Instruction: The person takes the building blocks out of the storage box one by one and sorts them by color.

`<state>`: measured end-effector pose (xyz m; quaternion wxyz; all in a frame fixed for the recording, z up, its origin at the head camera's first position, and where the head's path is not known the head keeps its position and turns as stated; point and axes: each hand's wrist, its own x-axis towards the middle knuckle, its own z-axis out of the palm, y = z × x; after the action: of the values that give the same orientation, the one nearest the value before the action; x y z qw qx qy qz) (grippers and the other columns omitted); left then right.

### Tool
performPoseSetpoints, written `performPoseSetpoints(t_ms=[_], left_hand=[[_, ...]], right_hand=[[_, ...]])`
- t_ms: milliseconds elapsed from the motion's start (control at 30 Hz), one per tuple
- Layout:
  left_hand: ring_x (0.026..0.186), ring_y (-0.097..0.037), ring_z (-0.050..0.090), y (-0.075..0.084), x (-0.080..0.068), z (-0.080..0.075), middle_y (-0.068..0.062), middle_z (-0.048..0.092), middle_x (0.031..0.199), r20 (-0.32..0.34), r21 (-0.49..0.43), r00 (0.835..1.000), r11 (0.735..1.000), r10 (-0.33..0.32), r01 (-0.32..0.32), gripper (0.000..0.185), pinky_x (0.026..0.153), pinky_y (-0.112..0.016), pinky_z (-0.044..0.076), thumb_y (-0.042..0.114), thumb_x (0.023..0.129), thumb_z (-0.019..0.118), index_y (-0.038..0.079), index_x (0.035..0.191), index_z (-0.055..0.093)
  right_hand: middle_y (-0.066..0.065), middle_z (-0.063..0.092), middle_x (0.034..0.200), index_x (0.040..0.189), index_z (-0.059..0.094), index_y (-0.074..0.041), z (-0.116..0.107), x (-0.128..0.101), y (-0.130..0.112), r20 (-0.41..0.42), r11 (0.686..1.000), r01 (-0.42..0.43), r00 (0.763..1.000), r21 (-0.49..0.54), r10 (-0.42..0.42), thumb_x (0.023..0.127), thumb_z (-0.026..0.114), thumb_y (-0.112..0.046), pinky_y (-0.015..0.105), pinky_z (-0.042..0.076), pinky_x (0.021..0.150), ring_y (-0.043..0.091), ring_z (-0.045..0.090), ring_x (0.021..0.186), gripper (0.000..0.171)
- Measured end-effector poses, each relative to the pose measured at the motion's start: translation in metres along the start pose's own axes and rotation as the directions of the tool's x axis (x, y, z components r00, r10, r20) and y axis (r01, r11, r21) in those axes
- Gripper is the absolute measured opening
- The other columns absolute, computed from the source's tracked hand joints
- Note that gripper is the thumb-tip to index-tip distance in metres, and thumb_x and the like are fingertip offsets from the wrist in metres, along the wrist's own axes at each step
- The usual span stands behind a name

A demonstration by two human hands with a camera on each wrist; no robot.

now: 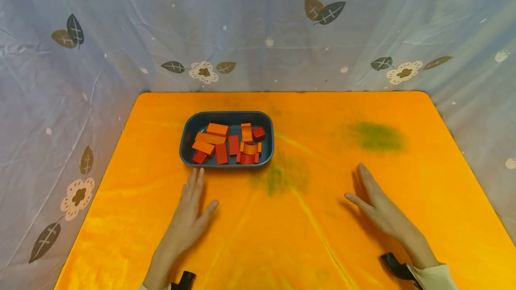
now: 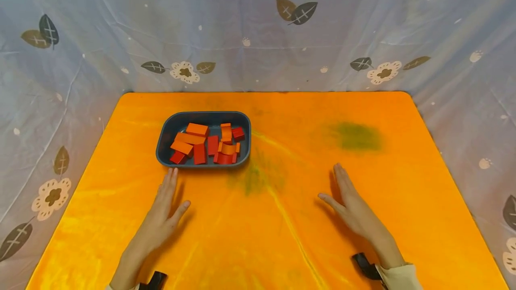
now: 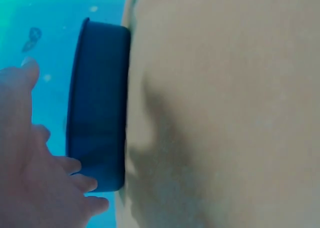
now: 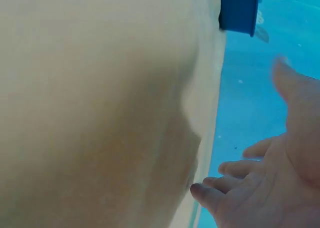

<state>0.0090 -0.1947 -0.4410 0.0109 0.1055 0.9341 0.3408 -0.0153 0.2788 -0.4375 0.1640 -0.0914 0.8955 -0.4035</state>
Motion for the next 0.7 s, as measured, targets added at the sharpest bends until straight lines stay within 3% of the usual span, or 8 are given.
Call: performPoseSetpoints(t_ms=[133, 333, 600, 700], left_hand=[[0.148, -0.042, 0.004, -0.001, 0.006, -0.005, -0.014, -0.005, 0.164, -0.029, 0.013, 1.000, 1.000, 0.001, 0.000, 0.087, 0.118, -0.062, 0.007, 0.035, 0.098, 0.061, 0.019, 0.159, 0.001], [0.145, -0.048, 0.010, -0.007, 0.014, -0.016, -0.023, 0.002, 0.162, -0.069, 0.045, 0.997, 0.998, -0.029, 0.032, 0.088, 0.116, -0.066, 0.010, 0.037, 0.098, 0.059, 0.016, 0.159, -0.001], [0.147, -0.045, 0.005, -0.016, 0.023, -0.028, -0.018, -0.003, 0.163, -0.050, -0.032, 0.997, 0.998, -0.051, 0.049, 0.085, 0.113, -0.069, 0.012, 0.034, 0.101, 0.056, 0.020, 0.159, -0.005], [0.147, -0.043, 0.004, -0.019, 0.027, -0.032, -0.017, -0.003, 0.163, -0.050, -0.048, 0.998, 0.998, -0.036, 0.033, 0.084, 0.113, -0.069, 0.014, 0.033, 0.101, 0.055, 0.017, 0.159, -0.004]], right_hand=[[0.014, -0.016, 0.161, 0.156, -0.015, -0.017, -0.002, 0.004, -0.005, -0.026, 0.999, -0.006, 1.000, -0.038, 0.005, 0.096, 0.062, -0.041, 0.073, 0.009, 0.109, 0.041, -0.009, 0.147, 0.100], [0.013, -0.011, 0.163, 0.157, -0.012, -0.018, -0.003, 0.009, -0.012, -0.039, 0.999, 0.020, 0.999, -0.048, -0.022, 0.094, 0.064, -0.042, 0.072, 0.013, 0.109, 0.040, -0.005, 0.147, 0.101], [0.014, -0.011, 0.162, 0.156, -0.012, -0.019, -0.007, 0.019, -0.025, -0.054, 0.996, 0.053, 0.997, -0.067, -0.057, 0.096, 0.062, -0.041, 0.071, 0.014, 0.110, 0.039, -0.004, 0.148, 0.098], [0.009, -0.011, 0.163, 0.156, -0.011, -0.023, -0.010, 0.022, -0.031, -0.069, 0.995, 0.059, 0.996, -0.076, -0.064, 0.096, 0.062, -0.041, 0.069, 0.014, 0.111, 0.035, -0.004, 0.149, 0.096]])
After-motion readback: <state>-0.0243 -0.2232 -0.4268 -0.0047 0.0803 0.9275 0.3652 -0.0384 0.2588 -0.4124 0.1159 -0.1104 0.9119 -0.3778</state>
